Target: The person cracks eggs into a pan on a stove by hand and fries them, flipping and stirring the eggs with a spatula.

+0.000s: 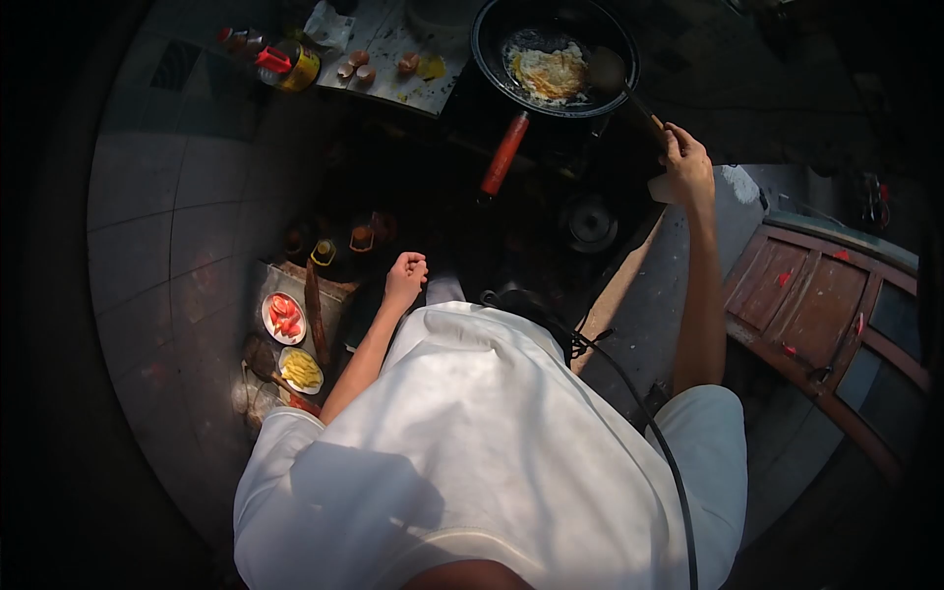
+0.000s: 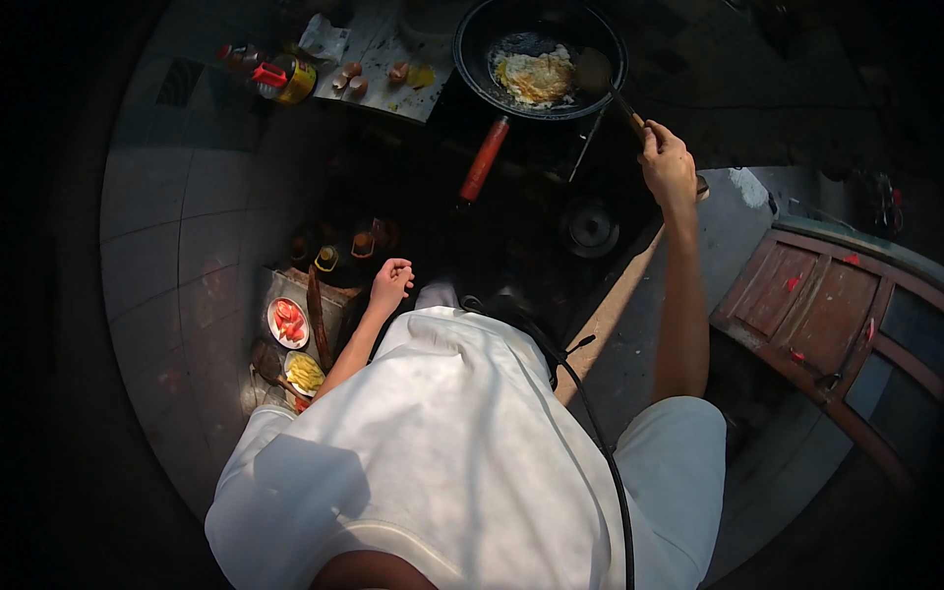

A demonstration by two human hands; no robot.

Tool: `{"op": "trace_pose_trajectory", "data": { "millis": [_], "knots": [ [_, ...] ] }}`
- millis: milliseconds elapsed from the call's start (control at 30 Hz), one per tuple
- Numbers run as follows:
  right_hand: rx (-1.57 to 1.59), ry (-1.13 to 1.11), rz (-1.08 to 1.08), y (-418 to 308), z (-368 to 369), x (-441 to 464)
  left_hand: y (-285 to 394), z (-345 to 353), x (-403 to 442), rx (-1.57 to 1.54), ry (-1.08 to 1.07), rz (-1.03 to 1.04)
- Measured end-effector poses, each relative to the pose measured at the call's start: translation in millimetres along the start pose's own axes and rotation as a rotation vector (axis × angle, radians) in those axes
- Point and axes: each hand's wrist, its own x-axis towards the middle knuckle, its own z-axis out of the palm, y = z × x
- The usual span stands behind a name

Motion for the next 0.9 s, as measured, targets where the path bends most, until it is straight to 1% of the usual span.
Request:
{"op": "trace_pose_trajectory", "data": {
  "millis": [67,100,167,200,267,300,367,400,467,500,567,600,633,700,767,900],
  "knots": [
    [-0.097,-0.022,0.039,-1,-4,9,-1,1,-1,-0.003,0.001,-0.005],
    [-0.097,-0.023,0.039,-3,-4,12,-1,0,-2,-0.004,0.001,-0.007],
    [-0.324,0.062,-0.081,-6,-4,15,0,1,-3,-0.004,-0.001,-0.009],
    [-0.324,0.062,-0.080,-9,-4,15,2,2,-4,-0.003,-0.003,-0.011],
    [-0.386,0.105,-0.193,-14,-3,15,6,4,-6,-0.004,-0.001,-0.010],
    [-0.386,0.105,-0.193,-14,-5,19,7,4,-6,-0.006,0.004,-0.009],
    [-0.359,-0.019,-0.166,-12,-9,30,7,4,-5,-0.013,0.003,-0.008],
    [-0.360,-0.020,-0.166,-10,-9,35,8,4,-5,-0.019,0.001,-0.005],
    [-0.189,-0.245,-0.047,-7,-8,42,9,4,-5,-0.018,0.003,-0.008],
    [-0.190,-0.246,-0.049,-8,-6,40,9,4,-5,-0.016,0.006,-0.011],
    [0.084,-0.307,0.137,-11,-2,33,4,4,-4,-0.020,0.006,-0.014],
    [0.093,-0.339,0.203,-10,1,33,2,4,-3,-0.022,0.004,-0.015],
    [0.220,-0.359,0.233,0,11,35,2,4,-3,-0.024,0.007,-0.015],
    [0.363,-0.373,0.252,11,24,31,1,3,-3,-0.005,-0.005,-0.010],
    [0.462,-0.393,0.207,15,35,26,2,2,-3,-0.005,0.007,-0.012],
    [0.550,-0.401,0.185,6,57,21,6,1,-5,0.001,0.021,-0.019]
  ]
}}
